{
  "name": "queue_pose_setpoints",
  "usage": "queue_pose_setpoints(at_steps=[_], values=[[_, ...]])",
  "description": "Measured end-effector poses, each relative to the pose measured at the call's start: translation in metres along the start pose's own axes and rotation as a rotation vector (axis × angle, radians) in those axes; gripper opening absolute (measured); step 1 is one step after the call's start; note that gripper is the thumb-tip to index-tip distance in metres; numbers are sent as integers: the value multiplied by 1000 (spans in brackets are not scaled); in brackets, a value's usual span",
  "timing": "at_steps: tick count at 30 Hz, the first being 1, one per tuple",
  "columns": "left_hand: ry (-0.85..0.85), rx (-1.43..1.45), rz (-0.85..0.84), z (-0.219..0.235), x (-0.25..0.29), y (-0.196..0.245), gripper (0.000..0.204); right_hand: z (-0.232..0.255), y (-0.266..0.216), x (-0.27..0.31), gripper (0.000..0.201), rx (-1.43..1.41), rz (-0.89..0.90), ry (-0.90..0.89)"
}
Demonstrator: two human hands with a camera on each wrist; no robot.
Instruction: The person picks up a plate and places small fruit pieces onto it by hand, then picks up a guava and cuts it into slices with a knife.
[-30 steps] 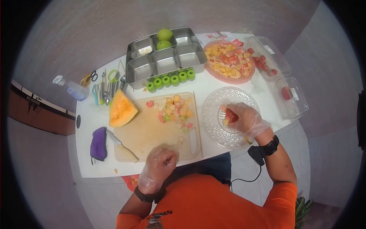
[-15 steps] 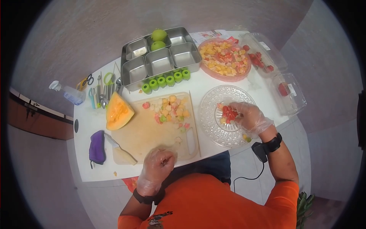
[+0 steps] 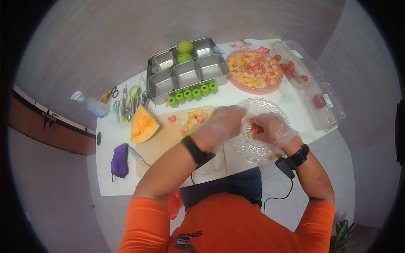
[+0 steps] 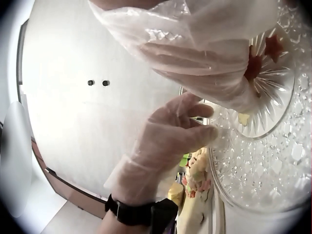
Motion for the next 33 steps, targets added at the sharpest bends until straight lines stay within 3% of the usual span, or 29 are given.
queue_pose_setpoints(at_steps=[2,4,8,9,10,11,12,13,14,17,20,27,30,33], values=[[-85,-81,54,-16,-20,-13,42,-13,9,2,45,14,-48,-40],[-132,-140,67,-22,-26,-9,41,-9,13,8,41,-152,-18,137],[-198,-188,103,-22,-27,-1,38,6,25,19,39,-235,-63,211],[-200,-187,104,-22,-29,0,38,14,35,23,43,-311,-173,222],[-194,-208,67,-22,-30,5,38,16,46,26,47,-388,-283,232],[-191,-228,32,-23,-31,9,39,12,54,27,47,-392,-285,230],[-195,-228,33,-27,-32,9,39,1,73,30,49,-653,-387,251],[-196,-222,-82,-32,-32,19,40,-7,86,32,50,-913,-488,273],[-196,-214,-198,-37,-32,30,42,-7,90,34,46,-934,-510,288],[-273,-135,-197,-50,-30,48,45,-17,98,40,45,-1084,-577,300],[-290,-201,-226,-57,-23,58,45,-33,104,41,50,-1114,-702,253],[-302,-93,-250,-59,-19,59,39,-27,98,34,43,-1084,-709,262],[-169,-95,-161,-70,-23,71,39,-29,98,34,42,-1307,-748,304],[-107,-141,-295,-89,-14,76,41,-27,97,35,40,-1274,-789,291]])
Point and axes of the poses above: each hand's wrist, its own x-axis away from the middle knuckle, its own z-axis out of the back of the hand, y = z × x, the point moved 8 cm from there along -x, towards the middle knuckle, and after that the axes turned 14 degrees about x, right-handed, at the moved point
